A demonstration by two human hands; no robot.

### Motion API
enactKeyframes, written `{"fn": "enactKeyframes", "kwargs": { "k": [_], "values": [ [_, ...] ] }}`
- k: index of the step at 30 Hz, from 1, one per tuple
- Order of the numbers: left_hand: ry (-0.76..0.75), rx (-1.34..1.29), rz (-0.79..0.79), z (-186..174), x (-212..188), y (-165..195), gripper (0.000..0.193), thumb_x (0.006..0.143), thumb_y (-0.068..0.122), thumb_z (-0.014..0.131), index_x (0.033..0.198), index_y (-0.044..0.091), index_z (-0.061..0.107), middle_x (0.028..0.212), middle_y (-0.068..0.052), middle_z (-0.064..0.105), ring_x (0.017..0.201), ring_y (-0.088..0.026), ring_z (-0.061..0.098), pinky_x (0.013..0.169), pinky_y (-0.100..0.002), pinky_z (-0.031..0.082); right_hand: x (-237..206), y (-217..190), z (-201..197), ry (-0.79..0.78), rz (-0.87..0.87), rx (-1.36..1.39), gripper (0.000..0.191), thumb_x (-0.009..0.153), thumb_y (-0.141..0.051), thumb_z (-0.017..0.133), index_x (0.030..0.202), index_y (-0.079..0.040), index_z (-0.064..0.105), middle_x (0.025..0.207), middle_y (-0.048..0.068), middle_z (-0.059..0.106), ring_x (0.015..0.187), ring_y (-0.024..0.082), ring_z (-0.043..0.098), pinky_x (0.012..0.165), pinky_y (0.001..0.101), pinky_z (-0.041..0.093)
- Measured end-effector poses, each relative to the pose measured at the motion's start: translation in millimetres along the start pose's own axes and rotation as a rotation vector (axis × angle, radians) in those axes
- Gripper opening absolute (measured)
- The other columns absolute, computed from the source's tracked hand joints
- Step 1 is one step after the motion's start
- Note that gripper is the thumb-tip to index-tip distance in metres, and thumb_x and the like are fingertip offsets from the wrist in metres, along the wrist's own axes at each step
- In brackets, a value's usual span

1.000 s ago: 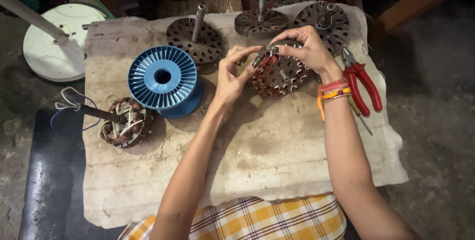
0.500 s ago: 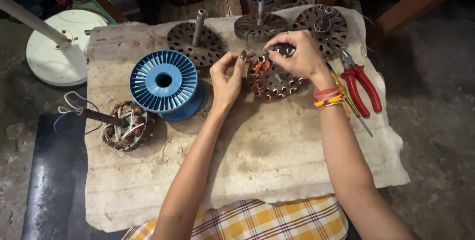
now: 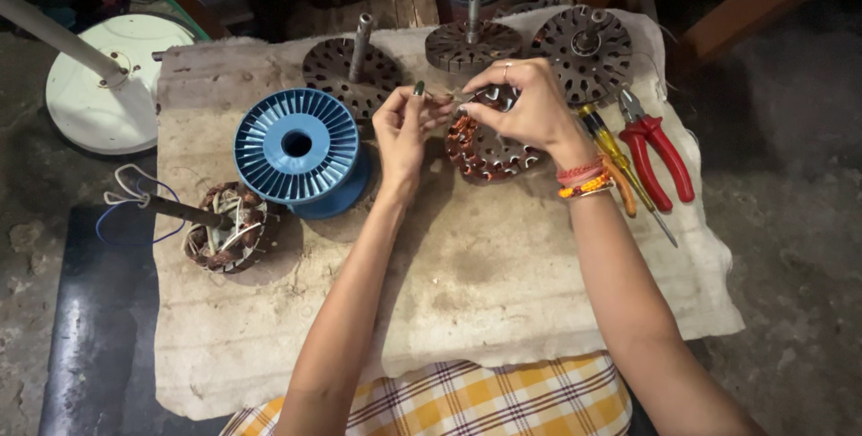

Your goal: The person inserts insulated copper wire loops into the slots of a fan motor stator, working around the ring by hand. They then lift the blue rotor hub, position it over the stator, and press it down to seat the assembly, adjusting the parts as they fit together.

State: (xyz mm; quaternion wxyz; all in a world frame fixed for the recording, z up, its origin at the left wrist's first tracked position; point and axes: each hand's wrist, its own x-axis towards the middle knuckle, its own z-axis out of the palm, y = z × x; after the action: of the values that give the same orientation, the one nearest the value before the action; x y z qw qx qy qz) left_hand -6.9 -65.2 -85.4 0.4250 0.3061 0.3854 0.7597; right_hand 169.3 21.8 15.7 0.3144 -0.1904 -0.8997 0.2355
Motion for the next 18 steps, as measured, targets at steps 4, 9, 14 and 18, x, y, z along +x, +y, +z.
{"fn": "enactKeyframes", "kwargs": {
  "k": [4, 9, 14, 18],
  "values": [
    [0.075, -0.171, -0.098, -6.6, 7.9, 2.4, 0.021, 0.106, 0.019, 0.051, 0.100, 0.002, 0.061, 0.109, -0.018, 0.075, 0.104, -0.028, 0.074, 0.096, -0.042, 0.060, 1.7, 2.6, -1.4, -0.020, 0.140, 0.033, 0.018, 0.082, -0.016, 0.085, 0.097, -0.008, 0.081, 0.094, 0.009, 0.080, 0.079, 0.018, 0.076, 0.073, 0.0294, 0.058],
    [0.061, -0.663, -0.208, -21.3, 13.2, -2.5, 0.019, 0.105, 0.018, 0.048, 0.103, 0.003, 0.060, 0.118, -0.016, 0.073, 0.117, -0.026, 0.070, 0.109, -0.045, 0.048, -2.4, 6.0, -6.4, 0.016, 0.113, 0.065, 0.018, 0.082, -0.015, 0.086, 0.097, -0.007, 0.081, 0.094, 0.008, 0.080, 0.082, 0.015, 0.075, 0.080, 0.0294, 0.058],
    [-0.135, -0.735, -0.066, -25.3, 15.5, -3.6, 0.012, 0.116, 0.013, 0.056, 0.107, 0.007, 0.061, 0.090, -0.006, 0.063, 0.089, -0.022, 0.065, 0.105, -0.049, 0.056, -4.5, 15.2, -7.7, -0.002, 0.177, 0.113, 0.016, 0.083, -0.015, 0.085, 0.096, -0.008, 0.081, 0.093, 0.006, 0.080, 0.082, 0.014, 0.075, 0.079, 0.0294, 0.057],
    [-0.031, 0.391, 0.108, -7.6, 2.1, 20.1, 0.007, 0.096, 0.010, 0.061, 0.103, 0.008, 0.061, 0.086, -0.003, 0.061, 0.077, -0.017, 0.062, 0.075, -0.040, 0.057, -4.6, 20.6, -6.3, 0.011, 0.123, 0.096, 0.015, 0.083, -0.013, 0.086, 0.095, -0.008, 0.081, 0.094, 0.005, 0.080, 0.084, 0.014, 0.074, 0.083, 0.0300, 0.057]
  ]
}}
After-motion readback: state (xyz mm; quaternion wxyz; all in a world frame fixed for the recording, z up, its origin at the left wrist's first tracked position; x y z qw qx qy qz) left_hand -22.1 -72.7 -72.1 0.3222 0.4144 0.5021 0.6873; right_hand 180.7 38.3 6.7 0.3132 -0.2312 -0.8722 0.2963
